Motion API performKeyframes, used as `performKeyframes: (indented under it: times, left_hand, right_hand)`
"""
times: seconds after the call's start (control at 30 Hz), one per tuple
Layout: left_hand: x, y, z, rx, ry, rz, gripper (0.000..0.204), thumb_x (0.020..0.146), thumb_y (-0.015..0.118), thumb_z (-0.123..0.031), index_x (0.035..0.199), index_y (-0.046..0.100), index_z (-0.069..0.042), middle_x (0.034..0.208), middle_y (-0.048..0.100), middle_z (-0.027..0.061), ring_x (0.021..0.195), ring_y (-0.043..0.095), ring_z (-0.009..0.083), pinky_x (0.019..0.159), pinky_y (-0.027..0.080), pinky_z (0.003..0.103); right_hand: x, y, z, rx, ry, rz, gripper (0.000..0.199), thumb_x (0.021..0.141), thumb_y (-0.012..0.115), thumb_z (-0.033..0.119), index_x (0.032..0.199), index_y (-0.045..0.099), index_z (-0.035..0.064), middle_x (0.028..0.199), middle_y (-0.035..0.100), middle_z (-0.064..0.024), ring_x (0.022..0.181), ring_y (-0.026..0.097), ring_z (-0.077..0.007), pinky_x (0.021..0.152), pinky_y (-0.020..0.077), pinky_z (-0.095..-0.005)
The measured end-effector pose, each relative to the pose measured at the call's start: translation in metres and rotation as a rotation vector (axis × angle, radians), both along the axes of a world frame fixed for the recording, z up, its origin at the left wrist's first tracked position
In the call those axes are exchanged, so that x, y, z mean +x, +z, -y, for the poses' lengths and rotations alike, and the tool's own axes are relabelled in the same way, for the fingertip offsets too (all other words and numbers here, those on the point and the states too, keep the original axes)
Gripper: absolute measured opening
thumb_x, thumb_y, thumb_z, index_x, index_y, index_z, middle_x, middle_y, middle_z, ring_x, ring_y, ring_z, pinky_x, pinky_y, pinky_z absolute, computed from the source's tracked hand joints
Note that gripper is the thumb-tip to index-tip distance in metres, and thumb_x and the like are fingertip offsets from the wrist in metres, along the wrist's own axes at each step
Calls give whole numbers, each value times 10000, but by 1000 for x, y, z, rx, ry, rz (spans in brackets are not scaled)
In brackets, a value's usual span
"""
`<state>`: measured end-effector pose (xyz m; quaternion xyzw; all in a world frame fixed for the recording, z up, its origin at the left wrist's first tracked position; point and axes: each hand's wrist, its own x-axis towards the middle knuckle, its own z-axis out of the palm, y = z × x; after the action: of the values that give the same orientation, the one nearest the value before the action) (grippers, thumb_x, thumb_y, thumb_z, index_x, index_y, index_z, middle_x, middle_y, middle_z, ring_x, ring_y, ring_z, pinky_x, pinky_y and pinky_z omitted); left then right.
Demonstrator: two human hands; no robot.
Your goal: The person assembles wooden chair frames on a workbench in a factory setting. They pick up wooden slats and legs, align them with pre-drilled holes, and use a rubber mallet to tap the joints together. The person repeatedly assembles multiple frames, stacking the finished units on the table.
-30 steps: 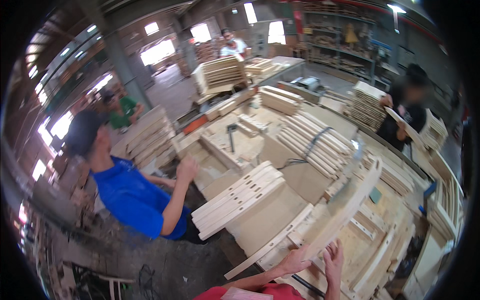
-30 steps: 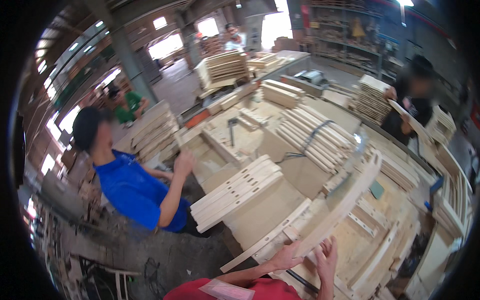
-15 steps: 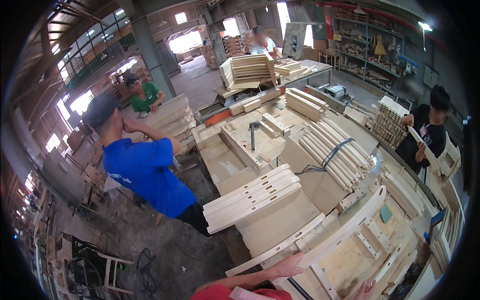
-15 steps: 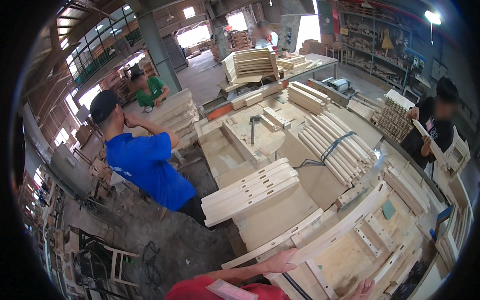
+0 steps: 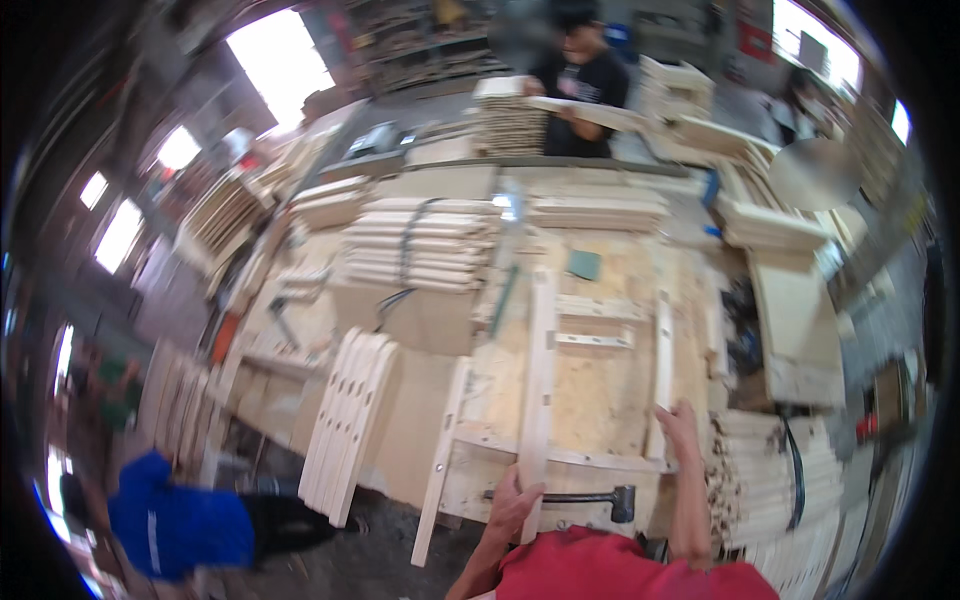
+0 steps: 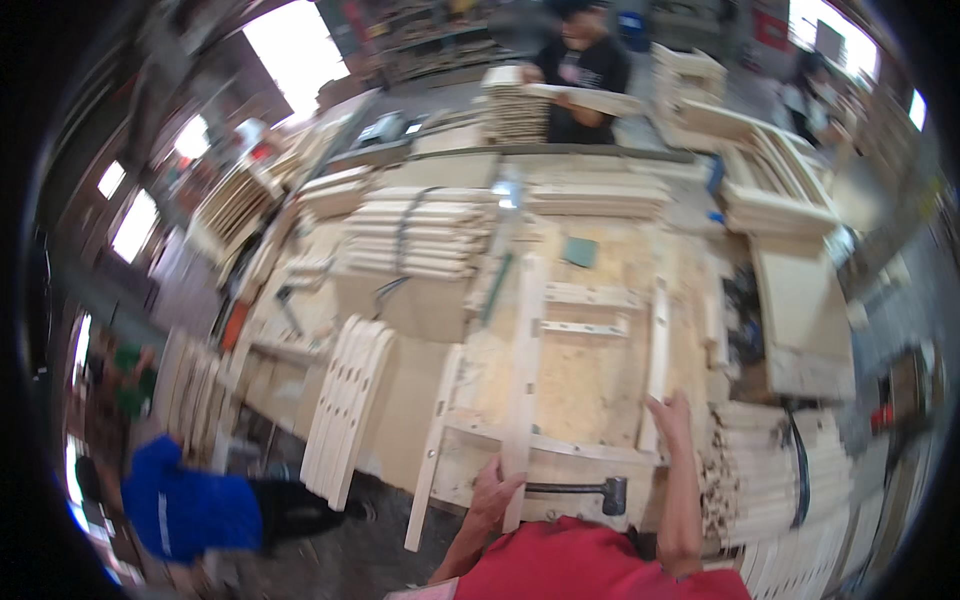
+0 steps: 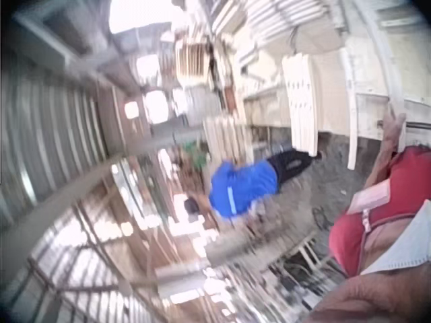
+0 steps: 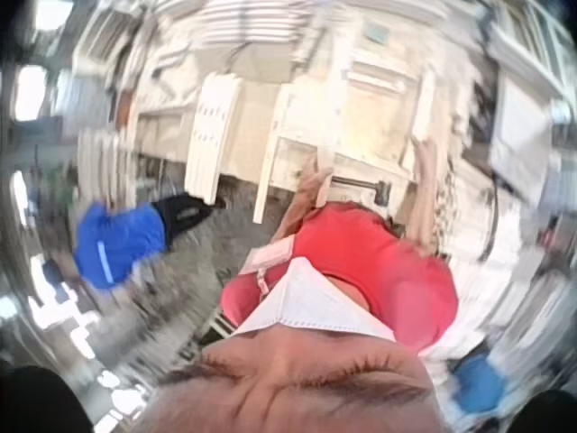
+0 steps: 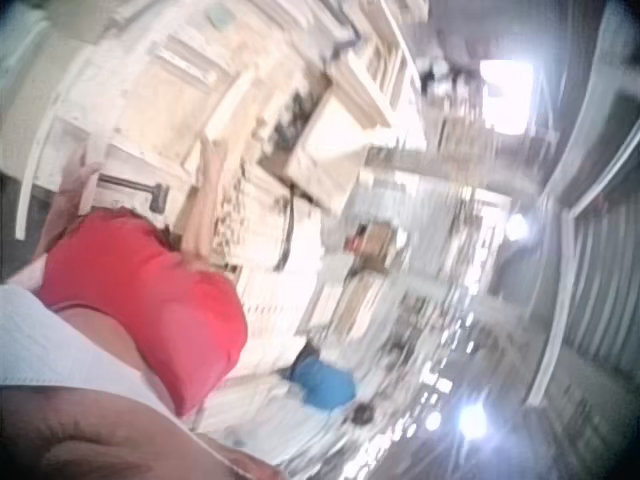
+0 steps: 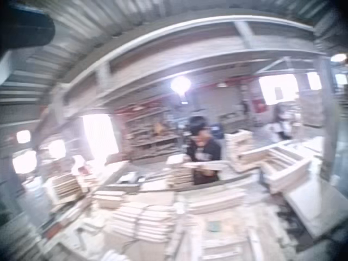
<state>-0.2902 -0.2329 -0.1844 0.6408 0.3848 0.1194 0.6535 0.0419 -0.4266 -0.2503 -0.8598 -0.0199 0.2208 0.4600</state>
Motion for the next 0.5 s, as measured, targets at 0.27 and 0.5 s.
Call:
performKeyframes:
  times: [0.27, 0.5]
  left_hand:
    - [67, -1, -22, 39, -51, 26, 363, 860, 763, -109, 1165, 614, 21, 1052, 694, 117, 969, 654, 182, 863, 529, 341]
    - [139, -1, -128, 306, 33, -130, 376, 834, 753, -127, 1152, 627, 30, 1063, 699, 181, 985, 675, 255, 889, 521, 367]
  right_hand:
    - [-3, -26, 16, 406, -168, 169, 511, 819, 814, 176, 1243, 601, -14, 1027, 712, -94, 900, 672, -171, 808, 542, -310]
    - [22, 8, -26, 10, 13, 300, 826, 768, 820, 267, 1467, 452, 27, 1282, 618, -259, 1204, 595, -403, 1014, 470, -473]
